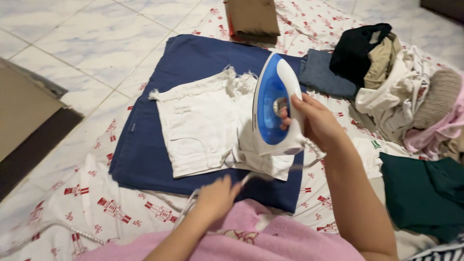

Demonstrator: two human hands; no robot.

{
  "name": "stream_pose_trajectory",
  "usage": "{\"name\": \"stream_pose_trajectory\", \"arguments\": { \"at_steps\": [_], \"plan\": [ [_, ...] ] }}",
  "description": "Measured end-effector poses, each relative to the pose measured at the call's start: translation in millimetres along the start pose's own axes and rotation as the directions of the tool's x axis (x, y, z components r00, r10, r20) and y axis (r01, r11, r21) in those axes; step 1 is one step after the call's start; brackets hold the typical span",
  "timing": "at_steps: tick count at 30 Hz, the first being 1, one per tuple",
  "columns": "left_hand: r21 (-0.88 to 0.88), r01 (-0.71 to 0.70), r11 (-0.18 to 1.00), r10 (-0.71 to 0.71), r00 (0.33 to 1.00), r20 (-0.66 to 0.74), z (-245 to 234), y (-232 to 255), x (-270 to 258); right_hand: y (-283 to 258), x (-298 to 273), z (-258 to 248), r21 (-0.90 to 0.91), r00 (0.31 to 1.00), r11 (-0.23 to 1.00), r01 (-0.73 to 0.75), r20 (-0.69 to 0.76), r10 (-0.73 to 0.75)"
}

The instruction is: The person irons white denim shorts and a white t-shirt on a blue pad over patterned bedding. They use a steam iron to smooth the fabric while repositioning the garments by hand.

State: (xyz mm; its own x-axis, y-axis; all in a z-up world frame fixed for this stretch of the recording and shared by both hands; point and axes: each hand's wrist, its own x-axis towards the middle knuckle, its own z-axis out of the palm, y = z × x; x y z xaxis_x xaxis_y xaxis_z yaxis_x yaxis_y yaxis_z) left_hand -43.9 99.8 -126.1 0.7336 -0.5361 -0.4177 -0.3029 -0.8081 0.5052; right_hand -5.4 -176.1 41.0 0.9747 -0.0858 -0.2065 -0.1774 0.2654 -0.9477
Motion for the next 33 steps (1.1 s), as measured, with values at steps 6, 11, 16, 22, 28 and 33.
{"name": "stream_pose_trajectory", "arguments": {
  "at_steps": [6,11,16,22,28,33],
  "plan": [
    [-0.430,-0.194,0.882,0.189,0.981,-0.054,-0.1,-106.2,9.3,73.1,71.7,57.7,0.066,0.966,0.988,-0.137,0.232,0.119],
    [-0.358,0.131,0.924,-0.329,0.749,-0.575,-43.9,-152.3,8.4,156.9,101.7,140.1,-0.263,0.951,0.933,-0.247,0.121,0.286],
    [-0.539,0.221,0.813,-0.380,0.903,-0.202,-51.0,-149.1,5.2,179.0,135.8,174.5,-0.381,0.969,0.917,-0.122,0.153,0.192],
    [-0.643,0.191,0.741,-0.309,0.948,-0.074,-47.8,-164.3,7.4,173.2,171.3,186.4,-0.387,0.960,0.910,-0.147,0.165,0.226],
    [-0.661,0.237,0.712,-0.291,0.956,0.030,-43.4,-179.8,18.0,181.4,161.7,192.2,-0.390,0.939,0.890,-0.237,0.143,0.313],
    [-0.694,0.168,0.700,-0.217,0.976,0.017,-26.7,-196.7,31.9,173.5,177.4,207.2,-0.488,0.970,0.865,-0.118,0.129,0.205]
  ]
}}
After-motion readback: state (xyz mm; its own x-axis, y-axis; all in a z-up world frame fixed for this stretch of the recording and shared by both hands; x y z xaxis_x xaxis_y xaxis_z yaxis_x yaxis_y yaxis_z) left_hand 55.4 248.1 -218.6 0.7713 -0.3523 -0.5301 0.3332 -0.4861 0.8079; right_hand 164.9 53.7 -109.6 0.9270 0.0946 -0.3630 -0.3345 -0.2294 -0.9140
